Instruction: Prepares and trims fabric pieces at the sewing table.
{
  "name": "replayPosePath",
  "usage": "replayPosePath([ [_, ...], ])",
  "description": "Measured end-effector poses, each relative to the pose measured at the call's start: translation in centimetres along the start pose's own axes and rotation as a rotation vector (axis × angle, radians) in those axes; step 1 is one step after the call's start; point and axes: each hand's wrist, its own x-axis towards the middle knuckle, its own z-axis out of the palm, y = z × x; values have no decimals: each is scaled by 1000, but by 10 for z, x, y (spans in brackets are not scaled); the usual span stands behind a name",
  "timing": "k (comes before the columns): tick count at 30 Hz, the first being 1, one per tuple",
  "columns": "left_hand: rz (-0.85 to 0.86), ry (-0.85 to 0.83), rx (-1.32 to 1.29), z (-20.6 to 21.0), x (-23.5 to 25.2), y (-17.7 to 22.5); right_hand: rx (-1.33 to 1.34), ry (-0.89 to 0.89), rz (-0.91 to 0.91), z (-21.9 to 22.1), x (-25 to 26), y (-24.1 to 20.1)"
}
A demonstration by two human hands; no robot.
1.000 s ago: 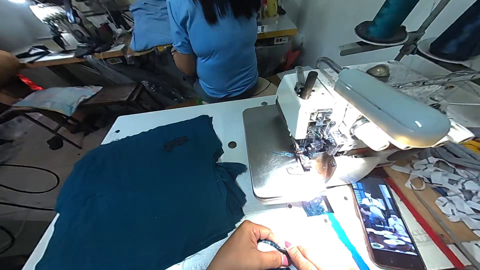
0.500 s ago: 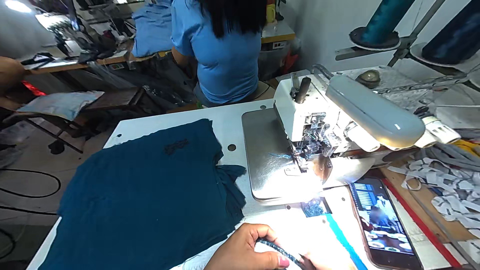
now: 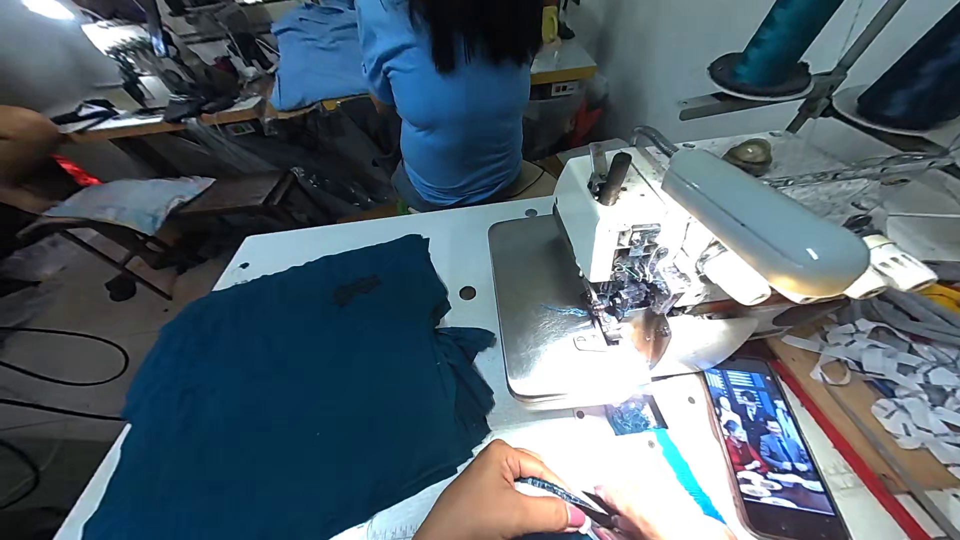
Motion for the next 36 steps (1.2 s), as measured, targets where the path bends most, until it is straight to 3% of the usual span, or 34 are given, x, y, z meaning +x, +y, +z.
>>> replayPosePath([
  [11,-5,-16,29,0,0,1,25,18,-31,1,-3,3],
  [16,-145,13,25,4,-1,18,50,53,-97,5,-2,9],
  [20,-7,-37,3,-1,0,1,38,63,-119,5,-1,10],
  [24,-95,-7,22,3,-1,15,55,42,-136,5,1,10],
  [27,-12,-28,17,0,-1,5,120,44,-157,14,-2,11],
  [31,-92,-6,15,2,-2,13,154,47,-151,16,-5,11],
  [36,37,-72,-7,-4,0,-3,145,38,-103,11,-6,11],
])
